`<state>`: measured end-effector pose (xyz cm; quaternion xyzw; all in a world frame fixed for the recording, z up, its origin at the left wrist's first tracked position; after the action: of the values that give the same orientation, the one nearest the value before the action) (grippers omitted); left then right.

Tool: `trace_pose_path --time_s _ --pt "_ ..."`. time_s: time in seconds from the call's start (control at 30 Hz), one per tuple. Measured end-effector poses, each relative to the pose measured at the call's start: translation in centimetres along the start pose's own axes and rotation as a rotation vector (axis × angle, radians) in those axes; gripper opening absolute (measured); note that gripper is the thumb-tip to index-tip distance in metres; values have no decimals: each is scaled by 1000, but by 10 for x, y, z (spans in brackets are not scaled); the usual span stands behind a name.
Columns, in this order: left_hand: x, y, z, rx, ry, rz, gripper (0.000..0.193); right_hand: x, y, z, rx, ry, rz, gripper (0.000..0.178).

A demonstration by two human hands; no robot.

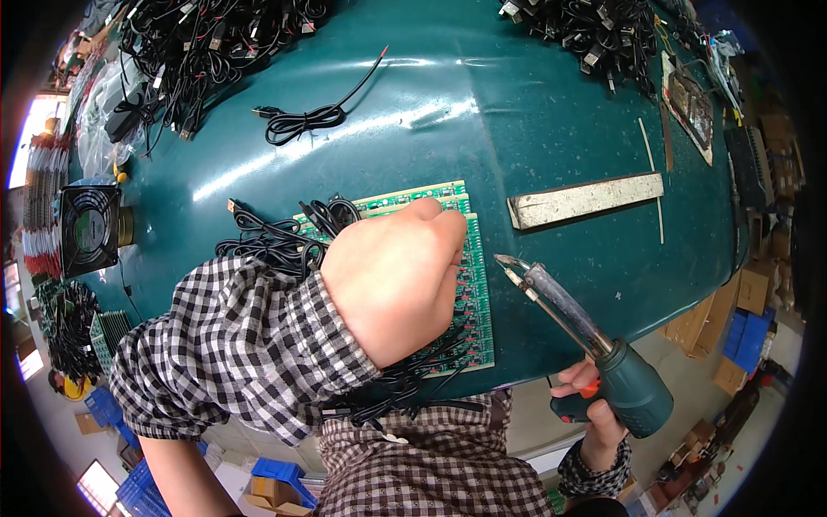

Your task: The person solders cables onto circuit boards using a soldering tool, stacks the completed boards aside, positions a new board with a wooden bar, and solders cables onto it.

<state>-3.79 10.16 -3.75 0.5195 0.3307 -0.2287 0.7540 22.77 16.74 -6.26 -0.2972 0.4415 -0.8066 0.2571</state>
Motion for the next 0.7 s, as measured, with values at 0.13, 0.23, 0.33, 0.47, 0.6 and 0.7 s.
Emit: trace_pose_path --time_s 0.13,0.23,0.33,0.47,0.6,0.7 --pt "-1 -2 2 2 9 24 9 0 4 1 37 -23 16 78" --pt "2 -1 -2 -10 -9 18 9 -5 7 2 51 -22 35 80" --pt "3 -4 -2 -17 -18 27 10 -4 5 4 32 -9 43 81" --pt "4 -6 -2 -44 -44 51 10 -6 5 3 10 -10 83 76" --pt "3 -6 -2 -47 -41 59 9 -2 5 -1 1 -71 134 63" --pt "3 -7 -2 -50 -43 61 9 -1 6 -2 5 -79 178 55"
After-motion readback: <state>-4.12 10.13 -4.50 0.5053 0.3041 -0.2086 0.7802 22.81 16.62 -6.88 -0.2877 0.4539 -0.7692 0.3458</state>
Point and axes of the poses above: each hand's wrist, its own z-axis away from the middle knuckle, its own x-axis out of the palm, y = z × x, the point moved 9 cm from there along -z, towards the middle knuckle, and after that the axes turned 7 degrees about -y, right-handed, at the moved point
